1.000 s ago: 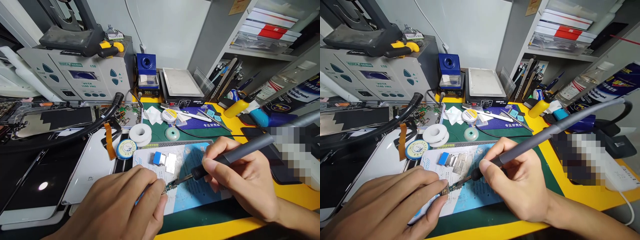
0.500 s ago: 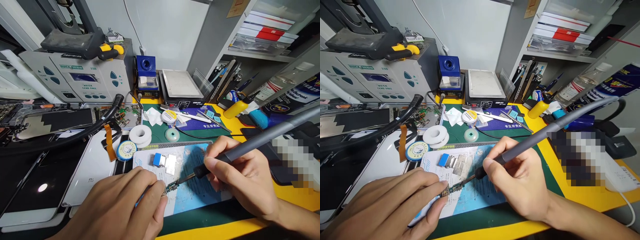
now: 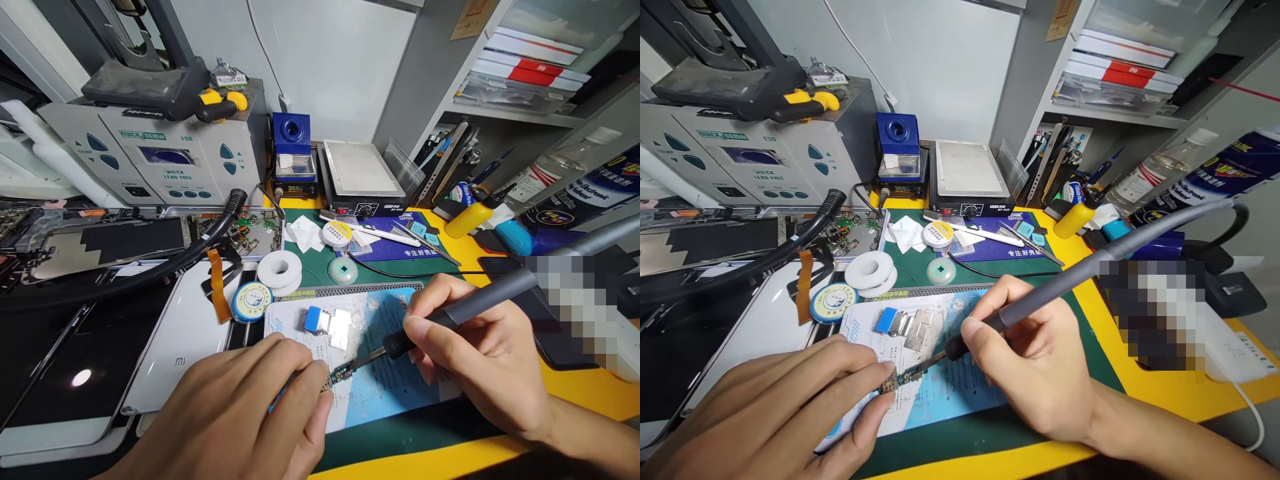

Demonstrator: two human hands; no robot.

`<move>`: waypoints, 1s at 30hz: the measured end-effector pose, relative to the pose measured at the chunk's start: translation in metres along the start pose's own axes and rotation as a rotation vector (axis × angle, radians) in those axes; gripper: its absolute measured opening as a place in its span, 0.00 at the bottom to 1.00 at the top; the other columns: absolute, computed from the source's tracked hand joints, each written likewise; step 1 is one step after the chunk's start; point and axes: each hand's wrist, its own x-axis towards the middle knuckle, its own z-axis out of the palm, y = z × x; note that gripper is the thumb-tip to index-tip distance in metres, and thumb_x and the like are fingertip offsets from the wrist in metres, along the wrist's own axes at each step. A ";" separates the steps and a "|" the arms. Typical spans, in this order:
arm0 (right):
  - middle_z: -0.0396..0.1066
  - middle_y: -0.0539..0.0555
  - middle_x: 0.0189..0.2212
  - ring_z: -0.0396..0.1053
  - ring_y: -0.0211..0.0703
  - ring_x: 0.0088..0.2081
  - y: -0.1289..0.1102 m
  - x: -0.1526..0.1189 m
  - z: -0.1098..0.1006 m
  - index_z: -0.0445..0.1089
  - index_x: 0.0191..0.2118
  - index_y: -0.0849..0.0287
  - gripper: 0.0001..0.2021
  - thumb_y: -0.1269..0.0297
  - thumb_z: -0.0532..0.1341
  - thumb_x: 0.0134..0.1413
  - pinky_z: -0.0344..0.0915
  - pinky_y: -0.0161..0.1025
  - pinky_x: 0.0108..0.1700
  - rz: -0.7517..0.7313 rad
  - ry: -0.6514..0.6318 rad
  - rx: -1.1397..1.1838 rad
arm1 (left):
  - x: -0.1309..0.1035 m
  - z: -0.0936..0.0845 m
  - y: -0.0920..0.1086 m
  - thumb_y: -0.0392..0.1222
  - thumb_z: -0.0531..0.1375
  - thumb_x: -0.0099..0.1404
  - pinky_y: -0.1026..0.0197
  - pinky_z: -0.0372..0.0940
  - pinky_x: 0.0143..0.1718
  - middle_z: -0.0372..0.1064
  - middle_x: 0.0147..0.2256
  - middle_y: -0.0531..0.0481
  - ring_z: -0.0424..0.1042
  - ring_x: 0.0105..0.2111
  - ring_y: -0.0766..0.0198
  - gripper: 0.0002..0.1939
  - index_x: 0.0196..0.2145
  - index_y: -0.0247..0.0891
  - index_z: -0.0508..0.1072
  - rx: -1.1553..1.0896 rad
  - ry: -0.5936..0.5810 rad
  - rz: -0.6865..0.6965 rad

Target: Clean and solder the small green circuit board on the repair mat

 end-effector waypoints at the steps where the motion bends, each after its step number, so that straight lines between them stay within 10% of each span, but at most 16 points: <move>1: 0.65 0.45 0.15 0.60 0.33 0.15 0.000 0.000 0.000 0.70 0.24 0.55 0.09 0.65 0.67 0.53 0.59 0.29 0.18 0.002 0.002 0.000 | 0.000 0.000 0.000 0.35 0.58 0.69 0.55 0.58 0.26 0.73 0.31 0.54 0.72 0.28 0.63 0.04 0.40 0.40 0.73 0.000 -0.016 -0.003; 30: 0.61 0.45 0.16 0.59 0.34 0.17 -0.002 0.007 -0.007 0.70 0.27 0.55 0.07 0.64 0.69 0.49 0.58 0.30 0.18 0.117 -0.062 0.072 | -0.004 0.001 -0.002 0.34 0.59 0.68 0.53 0.56 0.26 0.73 0.31 0.54 0.73 0.30 0.61 0.04 0.39 0.41 0.73 -0.023 -0.065 -0.026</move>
